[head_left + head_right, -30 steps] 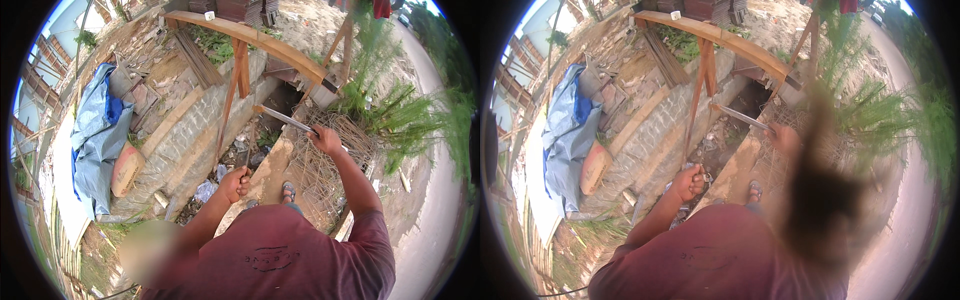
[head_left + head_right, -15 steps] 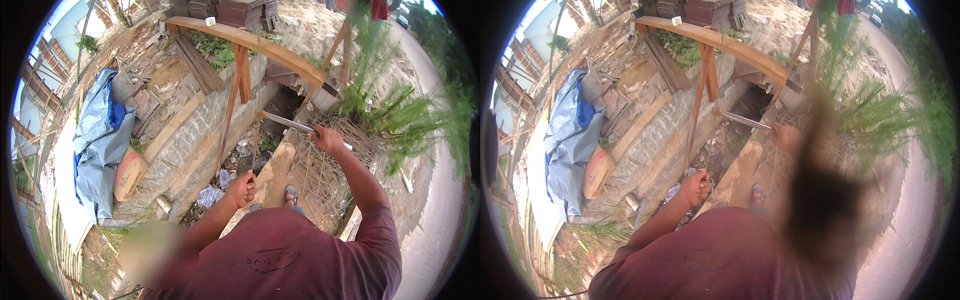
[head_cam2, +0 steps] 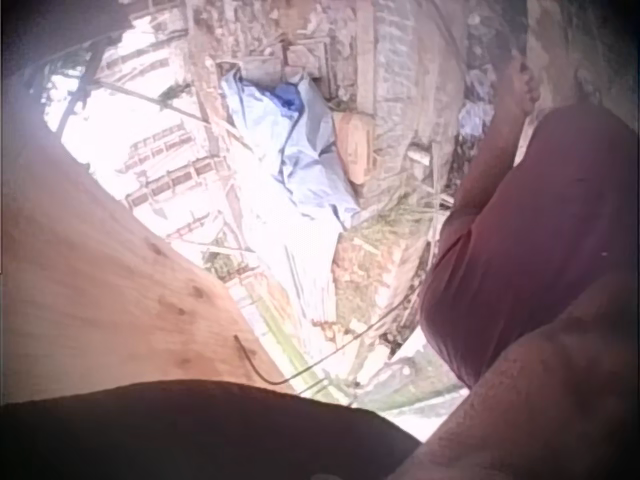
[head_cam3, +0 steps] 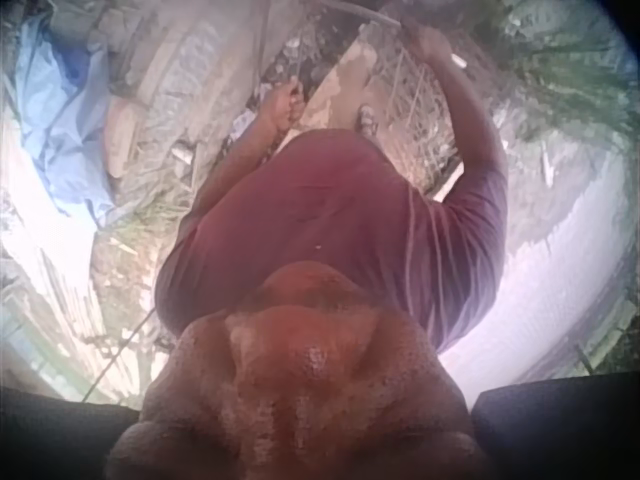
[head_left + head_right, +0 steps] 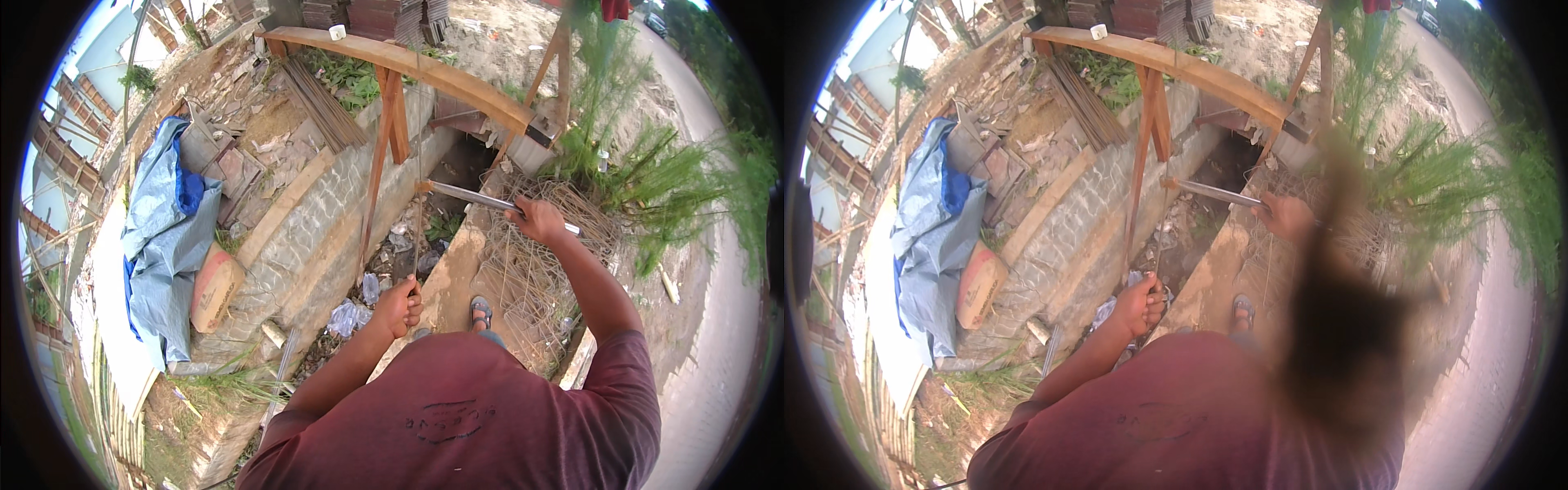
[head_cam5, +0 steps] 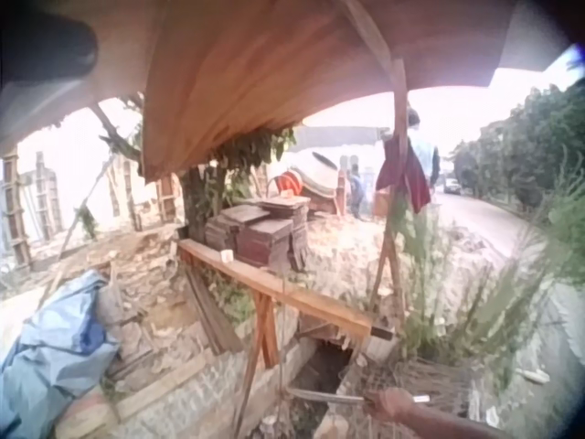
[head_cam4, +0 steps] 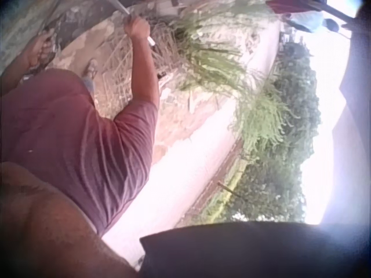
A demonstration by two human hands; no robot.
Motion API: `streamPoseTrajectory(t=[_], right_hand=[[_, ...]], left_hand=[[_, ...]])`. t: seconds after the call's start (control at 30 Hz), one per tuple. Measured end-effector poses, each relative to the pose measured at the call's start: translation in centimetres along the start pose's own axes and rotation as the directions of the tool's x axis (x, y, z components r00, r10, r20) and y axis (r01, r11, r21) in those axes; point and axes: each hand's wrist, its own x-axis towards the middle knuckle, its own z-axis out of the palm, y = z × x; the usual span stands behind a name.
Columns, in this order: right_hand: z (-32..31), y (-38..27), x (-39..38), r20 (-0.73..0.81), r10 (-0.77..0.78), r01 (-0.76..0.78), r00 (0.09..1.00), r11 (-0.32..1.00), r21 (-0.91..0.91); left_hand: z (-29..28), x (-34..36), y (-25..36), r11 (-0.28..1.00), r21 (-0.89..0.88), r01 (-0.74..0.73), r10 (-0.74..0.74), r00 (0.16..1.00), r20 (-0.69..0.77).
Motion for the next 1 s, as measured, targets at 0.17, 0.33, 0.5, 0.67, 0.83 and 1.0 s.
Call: streamPoseTrajectory(t=[0.17,0.33,0.5,0.67,0.83,1.0], right_hand=[[1.2,0.2,-1.0,-0.049,-0.018,0.019,0.999,1.000,0.018],[2.6,-0.3,-1.9,-0.080,0.013,-0.005,0.997,0.995,0.096],[3.3,-3.5,-1.9,-0.002,0.080,-0.079,0.997,0.988,0.132],[3.2,-3.1,-0.1,-0.028,0.055,-0.053,0.998,0.996,0.066],[2.1,-1.8,1.0,-0.028,-0.066,0.068,0.997,0.997,0.038],[3.2,-1.5,1.0,-0.011,-0.057,0.058,0.998,0.998,0.039]], left_hand=[[0.0,0.4,-0.5,1.000,-0.001,0.004,-0.004,1.000,-0.006],[0.4,0.5,-1.3,0.998,-0.051,-0.030,0.028,0.999,-0.039],[3.0,0.8,-2.3,0.985,-0.130,-0.117,0.092,0.979,-0.184],[-0.7,0.0,0.1,0.998,-0.012,-0.066,0.065,0.994,-0.084],[-0.9,-2.0,0.3,0.972,0.197,-0.130,0.169,0.965,-0.199],[-2.0,-0.9,-0.8,0.765,0.598,-0.239,0.470,0.843,-0.263]])
